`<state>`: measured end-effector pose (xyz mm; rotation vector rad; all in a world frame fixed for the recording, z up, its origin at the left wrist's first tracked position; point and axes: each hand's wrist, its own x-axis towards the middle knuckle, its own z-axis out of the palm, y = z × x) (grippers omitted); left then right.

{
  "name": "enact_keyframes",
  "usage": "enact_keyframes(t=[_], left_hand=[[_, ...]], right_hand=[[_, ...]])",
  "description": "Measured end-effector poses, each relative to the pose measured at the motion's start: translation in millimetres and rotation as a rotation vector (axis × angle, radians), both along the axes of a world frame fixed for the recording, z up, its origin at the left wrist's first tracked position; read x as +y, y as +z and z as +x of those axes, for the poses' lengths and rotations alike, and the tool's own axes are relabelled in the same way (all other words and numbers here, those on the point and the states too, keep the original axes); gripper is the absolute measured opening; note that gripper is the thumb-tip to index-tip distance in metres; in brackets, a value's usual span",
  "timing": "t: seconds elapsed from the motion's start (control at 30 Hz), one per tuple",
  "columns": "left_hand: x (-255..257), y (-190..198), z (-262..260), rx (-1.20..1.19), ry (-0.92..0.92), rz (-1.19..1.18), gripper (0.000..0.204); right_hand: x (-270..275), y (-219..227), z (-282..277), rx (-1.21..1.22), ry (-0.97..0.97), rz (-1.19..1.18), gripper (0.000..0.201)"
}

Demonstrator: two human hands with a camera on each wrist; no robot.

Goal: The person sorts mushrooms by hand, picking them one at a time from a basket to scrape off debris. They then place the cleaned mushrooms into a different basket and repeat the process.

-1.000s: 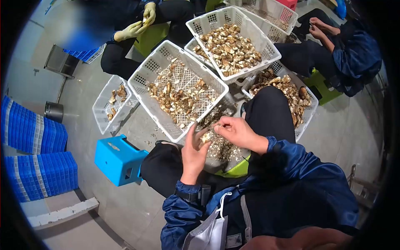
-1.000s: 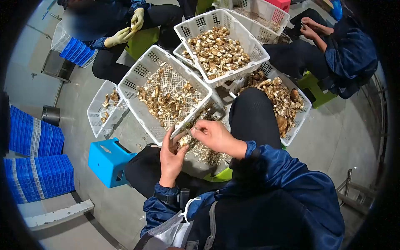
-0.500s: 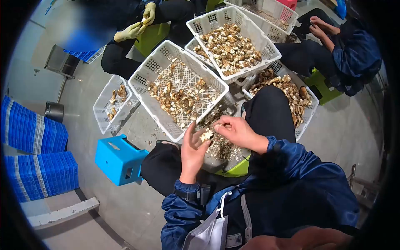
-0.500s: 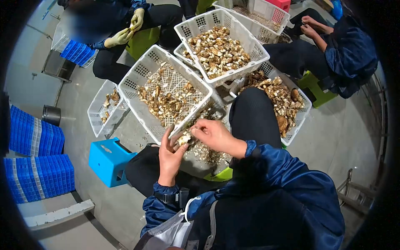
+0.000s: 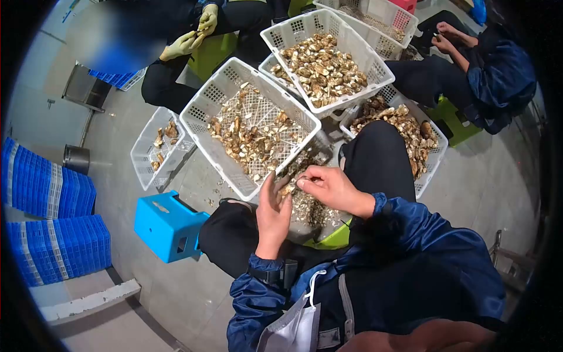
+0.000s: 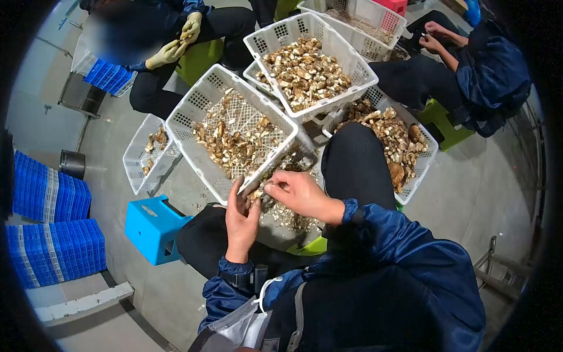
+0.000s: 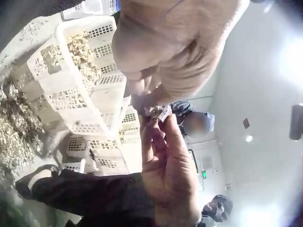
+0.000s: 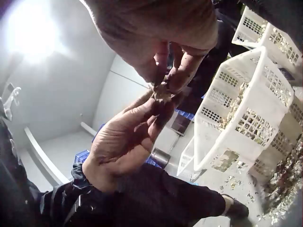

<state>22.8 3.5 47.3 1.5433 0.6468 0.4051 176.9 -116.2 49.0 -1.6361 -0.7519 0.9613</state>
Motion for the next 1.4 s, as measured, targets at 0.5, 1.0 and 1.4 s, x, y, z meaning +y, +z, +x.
enact_keyframes(t=[0.5, 1.0, 1.4], left_hand=[[-1, 3, -2, 0.065, -0.021, 0.241, 0.078], [8, -4, -6, 0.013, -0.010, -0.180, 0.057], [7, -7, -6, 0.000, 0.014, -0.108, 0.048]], right_hand=[[2, -5, -5, 0.149, -0.050, 0.125, 0.023], [1, 2, 0, -0.087, -0.074, 0.275, 0.021], [0, -11, 5, 0.165, -0.098, 0.096, 0.019]])
